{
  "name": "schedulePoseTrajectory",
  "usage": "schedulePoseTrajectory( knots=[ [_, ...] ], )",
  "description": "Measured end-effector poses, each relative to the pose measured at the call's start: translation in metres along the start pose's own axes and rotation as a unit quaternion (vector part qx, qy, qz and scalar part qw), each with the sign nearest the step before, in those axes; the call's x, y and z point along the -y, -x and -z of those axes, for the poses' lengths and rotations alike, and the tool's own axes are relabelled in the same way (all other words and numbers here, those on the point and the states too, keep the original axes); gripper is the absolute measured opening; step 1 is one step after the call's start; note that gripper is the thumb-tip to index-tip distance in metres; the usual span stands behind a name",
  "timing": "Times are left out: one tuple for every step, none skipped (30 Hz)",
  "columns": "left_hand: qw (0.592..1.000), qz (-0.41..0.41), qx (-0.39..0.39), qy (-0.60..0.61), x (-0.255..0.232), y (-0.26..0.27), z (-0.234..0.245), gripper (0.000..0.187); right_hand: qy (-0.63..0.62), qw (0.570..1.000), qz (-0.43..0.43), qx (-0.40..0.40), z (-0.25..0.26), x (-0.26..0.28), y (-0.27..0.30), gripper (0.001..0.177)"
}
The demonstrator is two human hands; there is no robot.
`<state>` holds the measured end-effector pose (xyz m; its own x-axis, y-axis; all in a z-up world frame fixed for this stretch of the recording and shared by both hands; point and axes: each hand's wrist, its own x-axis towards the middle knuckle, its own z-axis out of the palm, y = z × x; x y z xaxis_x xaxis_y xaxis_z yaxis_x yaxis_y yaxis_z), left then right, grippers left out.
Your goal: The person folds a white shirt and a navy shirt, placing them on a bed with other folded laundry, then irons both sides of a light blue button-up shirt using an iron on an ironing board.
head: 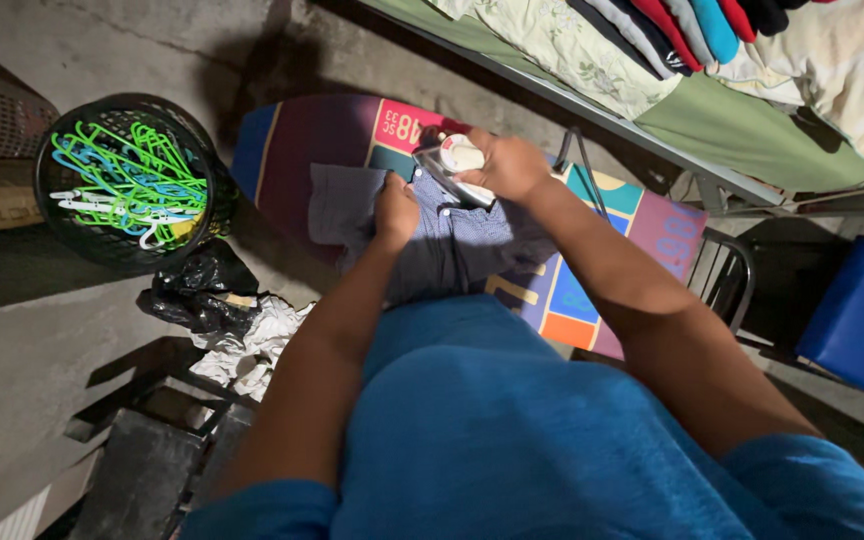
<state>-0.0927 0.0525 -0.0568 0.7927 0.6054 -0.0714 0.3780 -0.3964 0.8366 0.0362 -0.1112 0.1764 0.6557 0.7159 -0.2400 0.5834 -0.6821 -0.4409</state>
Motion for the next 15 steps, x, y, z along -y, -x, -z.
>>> schedulePoseTrajectory(
  knots=[
    [1.000,-0.009,0.002,0.001,-0.001,0.000,0.000,0.015,-0.011,1.000,-0.001,-0.020,0.000,-0.001,0.001,0.060],
    [1.000,-0.010,0.003,0.001,-0.003,0.000,0.001,0.015,-0.023,0.999,-0.002,-0.040,-0.001,-0.001,0.001,0.059],
    [1.000,-0.001,0.005,-0.009,-0.004,-0.001,0.001,0.015,-0.023,0.999,-0.005,-0.042,-0.003,0.000,-0.001,0.059],
    [1.000,0.008,0.007,-0.019,-0.005,-0.001,0.002,0.014,-0.007,0.997,-0.065,-0.052,-0.006,0.003,-0.005,0.060],
    [1.000,0.005,0.010,-0.019,-0.006,-0.001,0.002,0.014,0.009,0.990,-0.126,-0.062,-0.006,0.004,-0.007,0.061],
    [1.000,0.002,0.012,-0.013,-0.007,-0.002,0.002,0.015,0.009,0.989,-0.129,-0.065,-0.006,0.004,-0.006,0.061],
    [1.000,-0.001,0.014,-0.008,-0.006,-0.002,0.002,0.015,-0.018,0.991,-0.110,-0.078,-0.006,0.003,-0.004,0.062],
    [1.000,-0.004,0.017,-0.008,-0.004,-0.001,0.003,0.015,-0.044,0.991,-0.090,-0.090,-0.007,0.002,-0.002,0.062],
    [1.000,-0.007,0.012,-0.018,-0.003,-0.001,0.003,0.015,-0.044,0.990,-0.094,-0.094,-0.006,0.000,0.002,0.062],
    [1.000,-0.011,0.006,-0.028,-0.003,-0.002,0.003,0.015,-0.019,0.997,-0.041,-0.062,-0.005,-0.003,0.007,0.062],
    [0.999,-0.014,0.008,-0.028,-0.003,-0.003,0.003,0.015,0.007,0.999,0.013,-0.030,-0.004,-0.005,0.010,0.063],
    [1.000,-0.001,0.018,-0.024,-0.003,-0.004,0.004,0.017,0.007,0.999,0.011,-0.033,-0.004,-0.006,0.012,0.063],
    [0.999,0.013,0.028,-0.018,-0.004,-0.003,0.005,0.019,0.023,0.999,-0.014,-0.018,-0.005,-0.006,0.016,0.065],
    [0.999,0.010,0.030,-0.017,-0.006,-0.002,0.005,0.019,0.038,0.999,-0.038,-0.004,-0.007,-0.005,0.017,0.066],
    [0.999,0.008,0.036,-0.018,-0.007,-0.003,0.006,0.018,0.038,0.998,-0.040,-0.007,-0.010,-0.004,0.015,0.066]
  ],
)
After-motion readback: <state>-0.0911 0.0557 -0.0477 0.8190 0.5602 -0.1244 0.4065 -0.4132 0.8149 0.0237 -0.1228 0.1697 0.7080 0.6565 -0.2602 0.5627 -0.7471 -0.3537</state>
